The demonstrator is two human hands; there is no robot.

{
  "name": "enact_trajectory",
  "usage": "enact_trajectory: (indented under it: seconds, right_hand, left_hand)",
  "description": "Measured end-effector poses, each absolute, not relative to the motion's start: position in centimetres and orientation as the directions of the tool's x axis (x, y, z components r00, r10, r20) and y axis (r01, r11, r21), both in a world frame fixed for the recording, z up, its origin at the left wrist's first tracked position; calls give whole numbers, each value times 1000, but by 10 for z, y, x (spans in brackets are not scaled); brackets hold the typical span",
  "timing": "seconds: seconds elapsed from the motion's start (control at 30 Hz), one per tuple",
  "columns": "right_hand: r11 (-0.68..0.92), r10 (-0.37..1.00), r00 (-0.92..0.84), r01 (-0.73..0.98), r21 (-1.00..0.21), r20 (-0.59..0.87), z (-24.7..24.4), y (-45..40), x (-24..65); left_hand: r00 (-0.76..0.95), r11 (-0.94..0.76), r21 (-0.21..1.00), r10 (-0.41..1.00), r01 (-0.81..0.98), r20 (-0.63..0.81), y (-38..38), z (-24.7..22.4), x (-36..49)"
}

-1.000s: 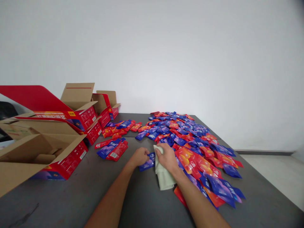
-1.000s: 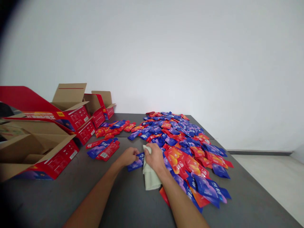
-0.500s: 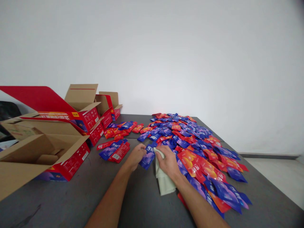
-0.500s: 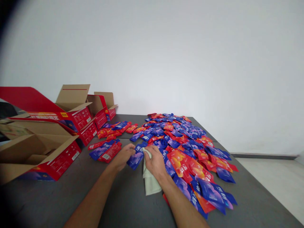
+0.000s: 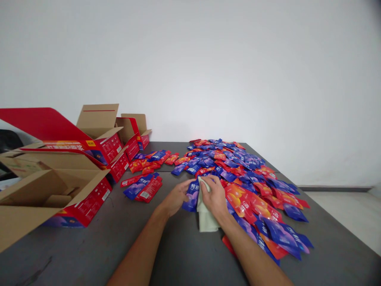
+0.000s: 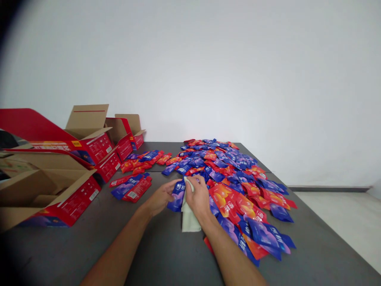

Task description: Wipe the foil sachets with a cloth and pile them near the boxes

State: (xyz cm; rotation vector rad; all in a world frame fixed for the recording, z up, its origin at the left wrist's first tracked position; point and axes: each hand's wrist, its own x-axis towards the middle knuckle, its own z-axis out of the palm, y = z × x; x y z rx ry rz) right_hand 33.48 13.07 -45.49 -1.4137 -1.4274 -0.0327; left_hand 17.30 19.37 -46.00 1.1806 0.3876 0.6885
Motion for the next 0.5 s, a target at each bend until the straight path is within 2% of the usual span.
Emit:
enact_trajectory:
  seconds: [0.13, 0.27, 0.5]
  right_hand:
    - [282, 714, 259, 744, -606, 650, -458, 131, 336]
    - [352, 778, 110, 740, -574, 618, -469, 132, 325]
    - [369, 831, 12, 736, -568, 557, -472, 128, 315]
  left_hand:
    - [746, 180, 946, 660, -270, 87, 189, -460, 177]
    - [669, 120, 954, 736, -277, 101, 193, -464, 176]
    - [527, 98, 911, 838, -401, 142, 200, -466, 178]
